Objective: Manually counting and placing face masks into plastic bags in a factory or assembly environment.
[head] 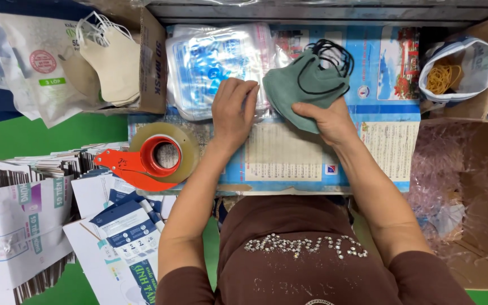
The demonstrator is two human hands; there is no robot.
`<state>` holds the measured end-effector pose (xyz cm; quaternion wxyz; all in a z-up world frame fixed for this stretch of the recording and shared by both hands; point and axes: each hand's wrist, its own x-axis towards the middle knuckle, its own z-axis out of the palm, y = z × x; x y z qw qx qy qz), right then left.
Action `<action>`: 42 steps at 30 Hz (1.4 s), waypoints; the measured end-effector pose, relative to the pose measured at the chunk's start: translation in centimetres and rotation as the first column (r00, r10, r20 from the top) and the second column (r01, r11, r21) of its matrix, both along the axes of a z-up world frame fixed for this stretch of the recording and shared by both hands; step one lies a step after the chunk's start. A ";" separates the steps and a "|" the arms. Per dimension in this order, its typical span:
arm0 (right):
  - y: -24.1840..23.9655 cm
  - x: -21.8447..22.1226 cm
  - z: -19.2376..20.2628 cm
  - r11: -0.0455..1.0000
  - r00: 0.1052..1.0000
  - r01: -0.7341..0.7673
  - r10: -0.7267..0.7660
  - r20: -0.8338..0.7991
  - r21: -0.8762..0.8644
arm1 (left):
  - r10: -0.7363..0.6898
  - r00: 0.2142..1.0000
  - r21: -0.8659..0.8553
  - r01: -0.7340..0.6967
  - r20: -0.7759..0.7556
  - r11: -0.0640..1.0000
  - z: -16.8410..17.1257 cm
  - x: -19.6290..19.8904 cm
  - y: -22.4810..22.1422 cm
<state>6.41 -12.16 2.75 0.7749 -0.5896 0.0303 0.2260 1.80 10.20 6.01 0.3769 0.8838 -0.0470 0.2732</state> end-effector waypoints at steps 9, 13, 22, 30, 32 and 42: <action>1.5 0.3 1.0 0.982 0.978 -0.120 0.142 0.150 -0.142 | -0.227 0.974 -0.326 0.211 -0.012 0.922 2.4 -1.3 1.0; 1.5 -1.5 1.8 0.955 0.964 -0.043 0.117 0.237 -0.295 | -0.390 0.914 -0.430 0.310 -0.112 0.848 3.8 -2.4 1.0; -2.1 -5.1 4.7 0.922 0.809 -0.277 0.376 0.451 -0.270 | -0.405 0.876 -0.063 0.403 -0.263 0.913 10.9 -3.2 1.5; -5.6 -5.8 1.9 0.584 0.588 -0.287 0.733 0.342 -0.759 | -0.682 0.691 -0.191 0.655 -0.239 0.731 8.6 -2.1 -3.1; -4.3 -4.8 5.9 0.496 0.586 -0.225 0.756 0.290 -0.838 | -0.611 0.726 -0.168 0.591 -0.316 0.789 8.5 -1.6 -3.1; -6.0 -6.5 6.5 0.795 0.651 -0.191 0.542 0.531 -0.576 | -0.606 0.653 -0.316 0.518 -0.455 0.795 8.0 -3.1 -3.9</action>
